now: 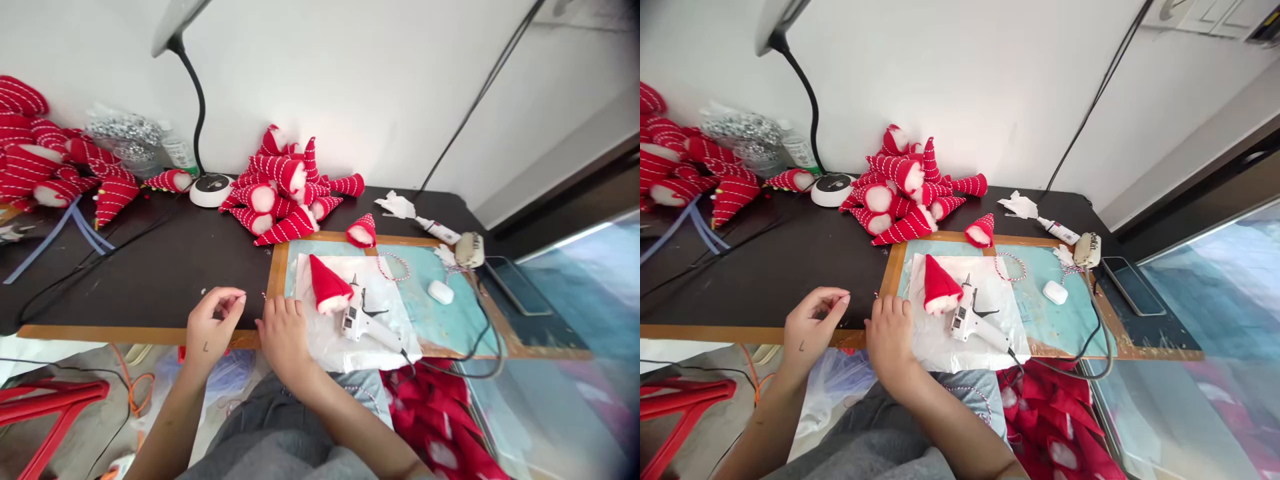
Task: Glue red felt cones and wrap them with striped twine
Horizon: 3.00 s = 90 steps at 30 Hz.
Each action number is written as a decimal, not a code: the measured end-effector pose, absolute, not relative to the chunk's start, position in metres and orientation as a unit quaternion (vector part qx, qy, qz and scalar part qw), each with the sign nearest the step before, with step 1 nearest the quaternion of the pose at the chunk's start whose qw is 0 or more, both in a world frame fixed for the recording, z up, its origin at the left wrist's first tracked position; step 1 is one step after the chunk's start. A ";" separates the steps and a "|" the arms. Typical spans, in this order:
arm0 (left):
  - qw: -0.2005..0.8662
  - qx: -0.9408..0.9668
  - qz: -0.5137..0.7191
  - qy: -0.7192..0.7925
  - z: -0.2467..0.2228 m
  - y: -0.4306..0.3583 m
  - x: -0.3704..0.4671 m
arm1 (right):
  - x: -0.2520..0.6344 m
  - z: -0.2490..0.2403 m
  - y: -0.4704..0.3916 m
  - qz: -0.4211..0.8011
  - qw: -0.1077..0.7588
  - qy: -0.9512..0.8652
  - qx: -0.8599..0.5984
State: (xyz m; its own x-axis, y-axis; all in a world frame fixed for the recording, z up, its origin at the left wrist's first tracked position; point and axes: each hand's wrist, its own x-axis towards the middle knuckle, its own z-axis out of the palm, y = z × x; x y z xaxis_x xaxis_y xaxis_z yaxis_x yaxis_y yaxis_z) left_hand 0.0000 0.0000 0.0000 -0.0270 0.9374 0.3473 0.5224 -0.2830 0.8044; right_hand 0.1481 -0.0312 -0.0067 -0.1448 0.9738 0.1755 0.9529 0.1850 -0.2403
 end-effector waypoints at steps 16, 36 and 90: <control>0.757 0.333 0.297 0.478 0.026 0.062 0.105 | 0.305 0.011 -0.094 -0.132 0.351 -0.614 -0.694; 0.721 0.418 0.344 0.432 0.024 0.060 0.108 | 0.307 -0.027 -0.105 -0.045 0.382 -0.653 -0.652; 0.611 0.594 0.332 0.403 0.044 -0.007 0.107 | 0.306 0.032 -0.107 0.053 0.444 -0.728 -0.520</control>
State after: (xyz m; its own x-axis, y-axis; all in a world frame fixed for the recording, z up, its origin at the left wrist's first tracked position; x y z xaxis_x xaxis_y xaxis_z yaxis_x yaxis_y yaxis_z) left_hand 0.1073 -0.0067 0.0442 0.4544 0.8854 -0.0984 0.0737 0.0728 0.9946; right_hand 0.3059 -0.1069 0.0323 -0.0651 0.8038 0.5913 0.7091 0.4542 -0.5393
